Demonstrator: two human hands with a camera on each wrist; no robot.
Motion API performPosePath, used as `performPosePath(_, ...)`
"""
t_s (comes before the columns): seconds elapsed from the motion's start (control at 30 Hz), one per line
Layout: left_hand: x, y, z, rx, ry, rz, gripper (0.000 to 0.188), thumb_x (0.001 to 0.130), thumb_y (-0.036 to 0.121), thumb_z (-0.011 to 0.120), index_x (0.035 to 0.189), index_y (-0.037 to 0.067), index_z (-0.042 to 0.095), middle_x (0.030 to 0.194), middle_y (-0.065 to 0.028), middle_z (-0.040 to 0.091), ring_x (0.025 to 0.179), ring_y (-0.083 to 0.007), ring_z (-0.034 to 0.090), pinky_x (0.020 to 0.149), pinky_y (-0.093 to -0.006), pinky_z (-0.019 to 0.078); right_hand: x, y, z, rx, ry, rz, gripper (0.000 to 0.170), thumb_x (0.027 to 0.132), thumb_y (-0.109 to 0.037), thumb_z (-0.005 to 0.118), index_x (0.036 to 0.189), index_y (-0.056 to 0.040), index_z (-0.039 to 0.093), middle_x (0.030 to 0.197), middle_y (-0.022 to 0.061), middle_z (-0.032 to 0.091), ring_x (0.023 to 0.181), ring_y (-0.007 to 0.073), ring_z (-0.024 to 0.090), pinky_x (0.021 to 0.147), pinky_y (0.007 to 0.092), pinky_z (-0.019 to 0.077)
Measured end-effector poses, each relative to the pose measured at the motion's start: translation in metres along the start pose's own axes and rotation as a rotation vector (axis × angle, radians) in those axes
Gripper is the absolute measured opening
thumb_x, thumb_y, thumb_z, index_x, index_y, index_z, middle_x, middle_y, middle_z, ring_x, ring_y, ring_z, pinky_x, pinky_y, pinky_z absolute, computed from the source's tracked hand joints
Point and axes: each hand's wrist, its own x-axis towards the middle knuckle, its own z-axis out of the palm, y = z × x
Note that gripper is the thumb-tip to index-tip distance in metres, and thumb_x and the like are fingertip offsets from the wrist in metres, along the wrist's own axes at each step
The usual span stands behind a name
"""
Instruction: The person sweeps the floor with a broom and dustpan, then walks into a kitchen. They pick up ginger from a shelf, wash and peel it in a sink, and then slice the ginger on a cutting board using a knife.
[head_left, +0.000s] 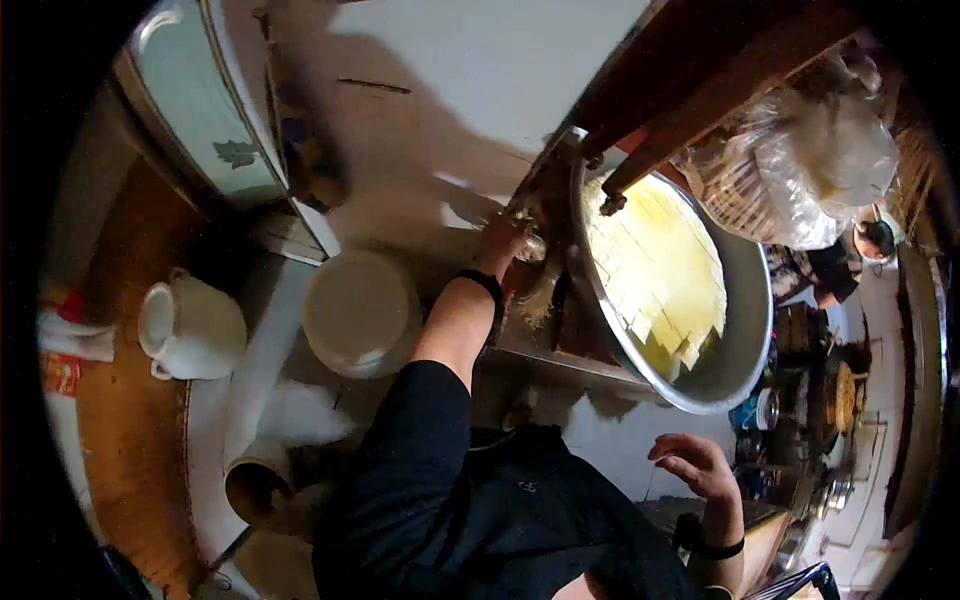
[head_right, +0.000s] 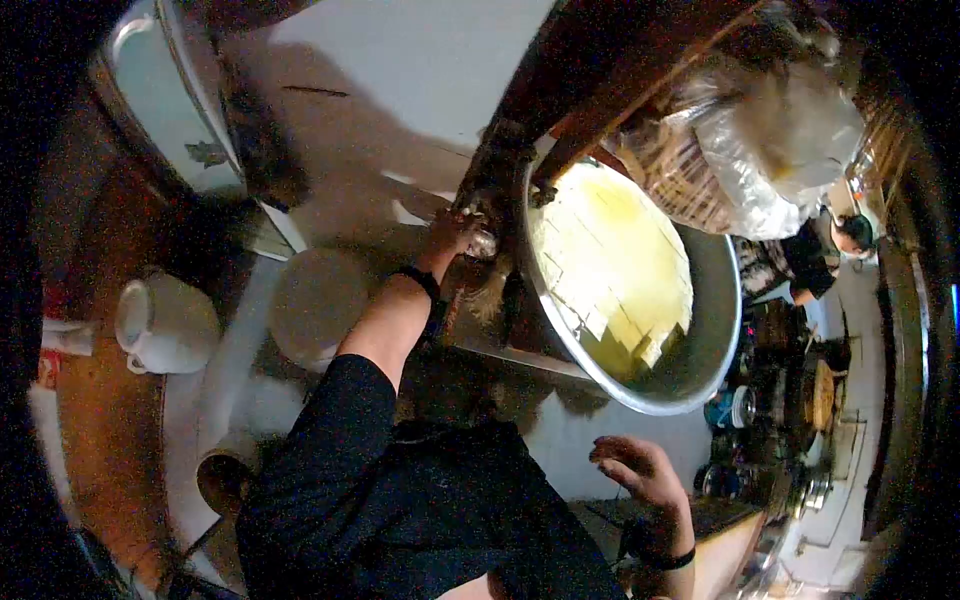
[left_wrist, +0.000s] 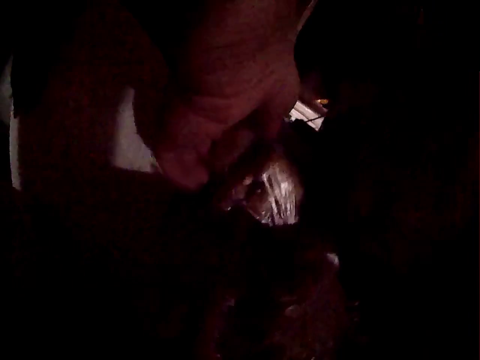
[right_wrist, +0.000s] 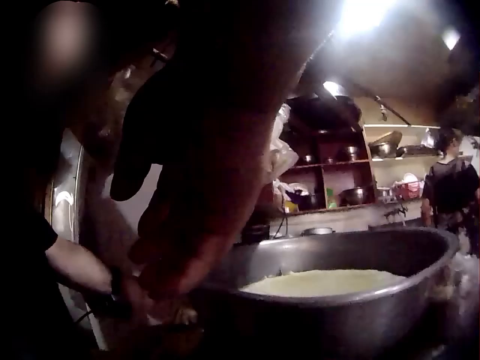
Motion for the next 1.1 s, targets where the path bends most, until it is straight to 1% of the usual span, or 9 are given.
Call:
performPosePath(0.13, -0.029, 0.009, -0.006, -0.071, 0.069, 0.095, 0.042, 0.075, 0.034, 0.061, 0.101, 0.001, 0.057, 0.087, -0.0162, 0.063, 0.079, -0.0319, 0.061, 0.067, -0.0434, 0.0495, 0.008, 0.017, 0.014, 0.015, -0.014, 0.043, 0.029, 0.084, -0.009, 0.06, 0.109, 0.0038, 0.054, 0.099, 0.0095, 0.062, 0.095, 0.0158, 0.057, 0.084, 0.0288, 0.0444)
performPosePath(0.17, -0.043, 0.015, -0.006, -0.033, 0.196, 0.226, 0.036, 0.076, 0.031, 0.059, 0.097, 0.001, 0.059, 0.086, -0.0162, 0.063, 0.079, -0.0321, 0.061, 0.066, -0.044, 0.0495, 0.012, 0.02, 0.016, 0.024, -0.033, 0.049, 0.029, 0.084, -0.01, 0.059, 0.11, 0.0036, 0.054, 0.099, 0.0094, 0.063, 0.095, 0.0156, 0.057, 0.084, 0.0287, 0.0447)
performPosePath(0.23, -0.064, 0.038, -0.026, 0.168, 0.184, 0.347, 0.029, 0.078, 0.026, 0.056, 0.092, 0.001, 0.062, 0.086, -0.0158, 0.062, 0.078, -0.0322, 0.061, 0.068, -0.0446, 0.0491, 0.024, 0.023, 0.019, 0.039, -0.072, 0.057, 0.029, 0.085, -0.01, 0.059, 0.111, 0.003, 0.054, 0.098, 0.0091, 0.063, 0.095, 0.0153, 0.057, 0.084, 0.0286, 0.0453)
performPosePath(0.3, -0.078, 0.076, -0.066, 0.49, -0.098, 0.313, 0.024, 0.081, 0.021, 0.052, 0.089, 0.001, 0.063, 0.089, -0.0149, 0.062, 0.077, -0.0321, 0.061, 0.072, -0.0446, 0.0484, 0.034, 0.03, 0.019, 0.063, -0.091, 0.073, 0.029, 0.086, -0.01, 0.058, 0.112, 0.0027, 0.053, 0.099, 0.009, 0.063, 0.096, 0.0154, 0.057, 0.084, 0.0284, 0.0457)
performPosePath(0.4, -0.067, 0.108, -0.085, 0.57, 0.276, 0.683, 0.025, 0.083, 0.016, 0.048, 0.098, 0.002, 0.061, 0.098, -0.0178, 0.059, 0.084, -0.0308, 0.06, 0.08, -0.0426, 0.0457, 0.043, 0.045, 0.017, 0.078, -0.112, 0.073, 0.03, 0.086, -0.012, 0.057, 0.113, 0.002, 0.052, 0.099, 0.009, 0.063, 0.093, 0.0151, 0.058, 0.082, 0.0283, 0.0465)
performPosePath(0.5, -0.02, 0.124, -0.068, 0.139, 0.4, 0.614, 0.029, 0.081, 0.016, 0.05, 0.105, 0.001, 0.057, 0.102, -0.0208, 0.057, 0.093, -0.0291, 0.056, 0.086, -0.0409, 0.0426, 0.047, 0.073, 0.01, 0.072, -0.129, 0.082, 0.031, 0.088, -0.015, 0.057, 0.114, 0.0012, 0.052, 0.099, 0.0084, 0.063, 0.086, 0.0136, 0.058, 0.076, 0.0281, 0.0476)
performPosePath(0.57, 0.012, 0.127, -0.058, -0.186, 0.283, 0.576, 0.031, 0.08, 0.014, 0.049, 0.107, 0.001, 0.056, 0.103, -0.022, 0.056, 0.096, -0.0307, 0.053, 0.085, -0.0396, 0.0427, 0.042, 0.09, 0.004, 0.124, -0.111, 0.142, 0.028, 0.088, -0.009, 0.054, 0.112, 0.0042, 0.051, 0.099, 0.0107, 0.061, 0.093, 0.0189, 0.059, 0.079, 0.031, 0.0484)
performPosePath(0.77, 0.079, 0.123, -0.034, -0.068, 0.245, 0.272, 0.029, 0.081, 0.012, 0.048, 0.106, 0.002, 0.055, 0.104, -0.0218, 0.055, 0.096, -0.0324, 0.052, 0.084, -0.0398, 0.0426, 0.018, 0.124, -0.018, 0.321, 0.073, 0.306, 0.03, 0.089, -0.013, 0.054, 0.115, 0.0013, 0.053, 0.102, 0.009, 0.062, 0.091, 0.0158, 0.059, 0.077, 0.0298, 0.0493)
performPosePath(1.1, 0.067, 0.124, -0.052, 0.019, 0.322, 0.25, 0.025, 0.082, 0.009, 0.045, 0.104, 0.002, 0.054, 0.105, -0.0215, 0.054, 0.098, -0.0354, 0.051, 0.084, -0.0402, 0.0424, 0.049, 0.134, -0.056, 0.312, 0.025, 0.264, 0.031, 0.087, -0.013, 0.056, 0.113, 0.0044, 0.051, 0.098, 0.0146, 0.06, 0.091, 0.0225, 0.06, 0.076, 0.0339, 0.0503)
